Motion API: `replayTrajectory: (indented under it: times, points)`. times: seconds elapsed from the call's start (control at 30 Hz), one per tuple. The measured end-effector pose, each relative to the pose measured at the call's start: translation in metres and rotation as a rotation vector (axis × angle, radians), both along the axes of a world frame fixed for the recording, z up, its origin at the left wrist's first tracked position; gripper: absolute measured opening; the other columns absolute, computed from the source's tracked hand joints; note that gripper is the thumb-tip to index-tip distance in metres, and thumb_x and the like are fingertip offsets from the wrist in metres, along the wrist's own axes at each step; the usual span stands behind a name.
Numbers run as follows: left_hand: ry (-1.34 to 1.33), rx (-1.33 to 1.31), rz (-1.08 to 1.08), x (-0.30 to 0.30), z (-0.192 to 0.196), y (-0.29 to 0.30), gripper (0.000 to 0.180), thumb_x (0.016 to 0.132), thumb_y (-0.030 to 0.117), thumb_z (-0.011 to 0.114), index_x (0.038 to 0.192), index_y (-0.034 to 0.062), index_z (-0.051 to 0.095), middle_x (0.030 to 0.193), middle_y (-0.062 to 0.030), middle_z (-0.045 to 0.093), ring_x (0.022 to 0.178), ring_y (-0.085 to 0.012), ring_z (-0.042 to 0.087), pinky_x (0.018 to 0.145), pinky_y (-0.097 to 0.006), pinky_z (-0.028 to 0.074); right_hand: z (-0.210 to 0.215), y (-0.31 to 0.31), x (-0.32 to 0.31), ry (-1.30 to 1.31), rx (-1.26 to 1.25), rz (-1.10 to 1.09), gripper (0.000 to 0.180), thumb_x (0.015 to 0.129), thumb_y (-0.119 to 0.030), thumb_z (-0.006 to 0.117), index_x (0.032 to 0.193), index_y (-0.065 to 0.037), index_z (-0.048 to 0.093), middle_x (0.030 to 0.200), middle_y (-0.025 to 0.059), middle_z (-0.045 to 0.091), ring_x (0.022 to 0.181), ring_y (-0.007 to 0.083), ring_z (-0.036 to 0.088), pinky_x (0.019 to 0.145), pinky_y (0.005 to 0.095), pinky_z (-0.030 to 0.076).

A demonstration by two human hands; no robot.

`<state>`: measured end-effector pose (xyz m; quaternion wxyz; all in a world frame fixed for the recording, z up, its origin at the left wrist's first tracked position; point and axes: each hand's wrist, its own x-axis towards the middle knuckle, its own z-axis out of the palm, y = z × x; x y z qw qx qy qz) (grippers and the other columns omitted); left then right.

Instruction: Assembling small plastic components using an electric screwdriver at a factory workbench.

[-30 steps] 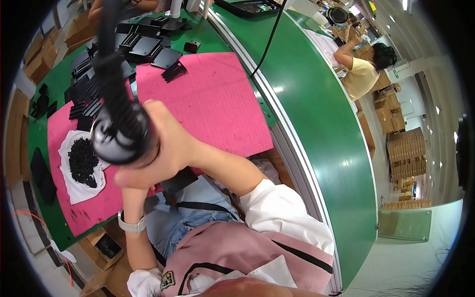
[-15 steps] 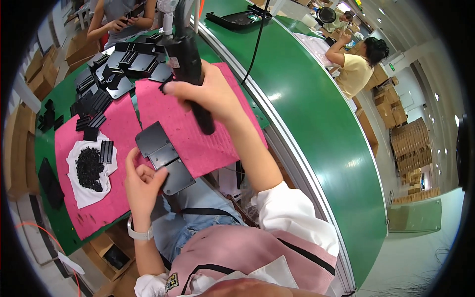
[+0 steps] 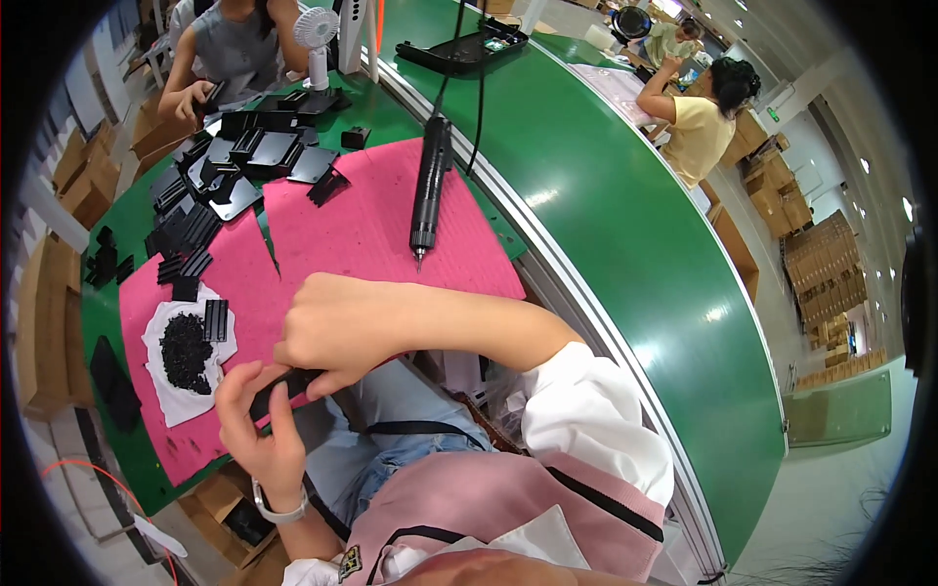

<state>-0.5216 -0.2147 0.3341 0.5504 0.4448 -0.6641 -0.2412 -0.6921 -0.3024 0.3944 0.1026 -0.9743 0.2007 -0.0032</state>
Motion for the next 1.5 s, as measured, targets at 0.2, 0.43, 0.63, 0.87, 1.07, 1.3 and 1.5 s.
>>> replayTrajectory:
  times: [0.2, 0.43, 0.63, 0.87, 1.07, 1.3, 1.5]
  points:
    - [0.287, -0.09, 0.364, 0.024, -0.007, -0.011, 0.04, 0.091, 0.014, 0.048, 0.127, -0.0003, 0.042, 0.124, -0.0134, 0.05, 0.118, -0.0236, 0.047, 0.099, -0.037, 0.036, -0.041, 0.004, 0.024, -0.8, 0.167, -0.091, 0.032, 0.068, -0.031, 0.073, 0.078, -0.005, 0.058, 0.066, 0.0082, 0.057, 0.06, 0.0304, 0.059, 0.052, 0.0389, 0.044]
    - [0.811, 0.377, -0.005, 0.016, -0.014, 0.011, 0.016, 0.091, 0.018, 0.059, 0.093, 0.0024, 0.062, 0.073, 0.0072, 0.05, 0.064, -0.001, 0.043, 0.053, -0.019, 0.033, -0.053, 0.026, 0.011, -0.906, 0.645, -0.302, 0.048, 0.084, -0.044, 0.054, 0.054, -0.006, 0.048, 0.045, 0.0038, 0.042, 0.038, 0.0132, 0.04, 0.039, 0.0274, 0.027]
    - [0.944, 0.255, 0.287, 0.088, -0.028, 0.052, 0.023, 0.089, 0.024, 0.064, 0.076, 0.0046, 0.06, 0.067, 0.009, 0.047, 0.06, 0.0001, 0.039, 0.05, -0.021, 0.03, -0.064, 0.047, 0.026, -1.234, 0.782, -0.368, 0.042, 0.091, -0.03, 0.05, 0.071, 0.007, 0.057, 0.056, 0.0124, 0.054, 0.042, 0.0155, 0.047, 0.037, 0.0236, 0.035]
    - [1.392, -0.201, 1.304, 0.291, -0.15, 0.227, 0.026, 0.08, 0.026, 0.063, 0.096, 0.0058, 0.063, 0.094, -0.0075, 0.066, 0.083, -0.0227, 0.064, 0.081, -0.036, 0.051, -0.087, 0.058, 0.028, -0.893, 0.748, -0.43, 0.018, 0.086, -0.009, 0.058, 0.076, 0.005, 0.059, 0.054, 0.0068, 0.052, 0.042, 0.0089, 0.045, 0.039, 0.0208, 0.034]
    - [1.084, -0.363, 1.645, 0.439, -0.257, 0.474, 0.058, 0.093, 0.032, 0.041, 0.143, 0.0074, 0.028, 0.153, -0.0097, 0.013, 0.133, -0.0363, 0.031, 0.108, -0.054, 0.027, -0.085, 0.049, 0.047, -0.649, 0.655, -0.398, 0.008, 0.081, -0.006, 0.062, 0.077, 0.0, 0.066, 0.062, 0.0047, 0.063, 0.049, 0.0107, 0.057, 0.047, 0.0228, 0.044]
    - [1.075, -0.04, 1.788, 0.392, -0.236, 0.33, 0.047, 0.091, 0.028, 0.053, 0.123, -0.006, 0.048, 0.117, -0.0136, 0.057, 0.105, -0.0246, 0.057, 0.088, -0.037, 0.046, -0.07, -0.028, 0.071, -0.664, 0.089, -0.388, 0.012, 0.077, -0.01, 0.065, 0.084, 0.0, 0.066, 0.066, 0.009, 0.063, 0.057, 0.0162, 0.062, 0.054, 0.0268, 0.047]
    - [0.83, -0.153, 1.313, 0.352, -0.167, 0.183, 0.022, 0.091, 0.02, 0.053, 0.106, 0.004, 0.056, 0.098, -0.0067, 0.057, 0.09, -0.0182, 0.054, 0.076, -0.034, 0.042, -0.089, -0.17, 0.113, -0.62, -0.57, -0.542, 0.066, 0.073, -0.026, 0.072, 0.129, -0.008, 0.042, 0.124, 0.0193, 0.05, 0.098, 0.031, 0.06, 0.079, 0.0411, 0.051]
